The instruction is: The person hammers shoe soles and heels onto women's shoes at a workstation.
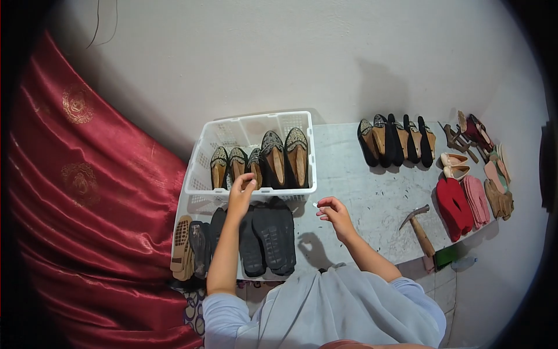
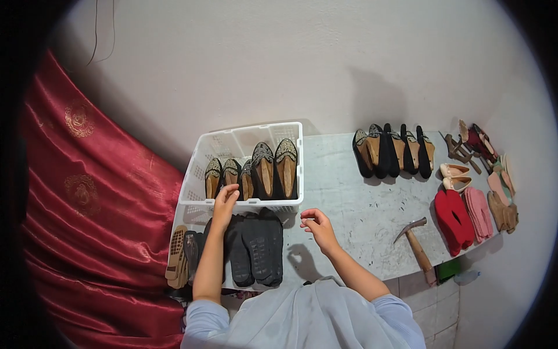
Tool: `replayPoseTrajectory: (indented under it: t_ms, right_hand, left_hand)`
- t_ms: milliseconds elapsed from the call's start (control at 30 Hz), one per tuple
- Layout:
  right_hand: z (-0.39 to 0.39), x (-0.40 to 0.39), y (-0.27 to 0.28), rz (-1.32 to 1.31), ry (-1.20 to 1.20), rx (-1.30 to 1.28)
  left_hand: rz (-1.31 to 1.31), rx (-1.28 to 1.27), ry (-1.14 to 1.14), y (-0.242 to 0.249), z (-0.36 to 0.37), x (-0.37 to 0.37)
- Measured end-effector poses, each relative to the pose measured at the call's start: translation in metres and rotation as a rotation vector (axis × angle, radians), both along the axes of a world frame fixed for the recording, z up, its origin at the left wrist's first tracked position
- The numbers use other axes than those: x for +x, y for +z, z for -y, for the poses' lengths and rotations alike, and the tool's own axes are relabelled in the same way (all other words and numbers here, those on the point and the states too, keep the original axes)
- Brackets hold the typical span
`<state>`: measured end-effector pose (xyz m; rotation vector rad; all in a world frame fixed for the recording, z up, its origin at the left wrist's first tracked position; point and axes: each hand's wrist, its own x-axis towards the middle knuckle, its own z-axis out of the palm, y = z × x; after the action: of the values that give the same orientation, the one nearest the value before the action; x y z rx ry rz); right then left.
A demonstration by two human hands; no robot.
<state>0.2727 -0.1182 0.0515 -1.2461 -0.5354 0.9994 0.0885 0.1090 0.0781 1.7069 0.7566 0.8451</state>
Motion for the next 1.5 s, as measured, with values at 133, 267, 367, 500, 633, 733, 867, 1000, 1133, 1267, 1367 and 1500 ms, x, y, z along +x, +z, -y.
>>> replayPoseTrajectory:
  t_ms: [133, 267, 367, 500, 633, 733, 867, 1000, 1133, 1267, 1367, 1500]
  right_hand:
    - [0.031, 0.003, -0.019, -0.007, -0.005, -0.089]
    - [0.062, 0.014, -0.035, 0.017, -0.014, -0.2]
    - [0.082, 0.03, -0.05, 0.132, -0.058, -0.206]
    - [0.104, 0.058, -0.067, 0.565, -0.129, -0.266]
    - [0.122, 0.086, -0.056, 0.964, -0.135, -0.414]
    - [0.113, 0.123, -0.055, 1.085, -0.192, -0.415]
    - [0.077, 0.2, -0.067, 1.187, -0.316, -0.434]
    - [0.04, 0.269, -0.069, 1.263, -0.373, -0.541]
    - [0.013, 0.298, -0.055, 1.342, -0.281, -0.602]
    - [-0.005, 0.313, -0.066, 1.392, -0.219, -0.559]
    - [-0.01, 0.324, -0.095, 1.461, -0.305, -0.454]
    - [-0.011, 0.326, -0.101, 1.584, -0.316, -0.491]
  left_hand:
    - [0.117, -0.296, 0.051, -0.003, 0.059, 0.009]
    - [0.213, -0.464, -0.011, -0.044, 0.11, 0.042]
    - [0.037, -0.538, -0.115, -0.091, 0.144, 0.068]
    - [-0.148, -0.62, -0.213, -0.117, 0.178, 0.093]
    - [-0.2, -0.605, -0.283, -0.128, 0.192, 0.123]
    - [-0.17, -0.58, -0.259, -0.123, 0.198, 0.144]
    - [-0.111, -0.598, -0.199, -0.126, 0.209, 0.174]
    - [-0.109, -0.576, -0.17, -0.104, 0.218, 0.193]
    - [-0.136, -0.612, -0.069, -0.117, 0.219, 0.191]
    - [-0.111, -0.613, 0.027, -0.133, 0.227, 0.168]
    - [-0.088, -0.573, 0.096, -0.137, 0.235, 0.15]
    - [-0.069, -0.539, 0.157, -0.142, 0.251, 0.118]
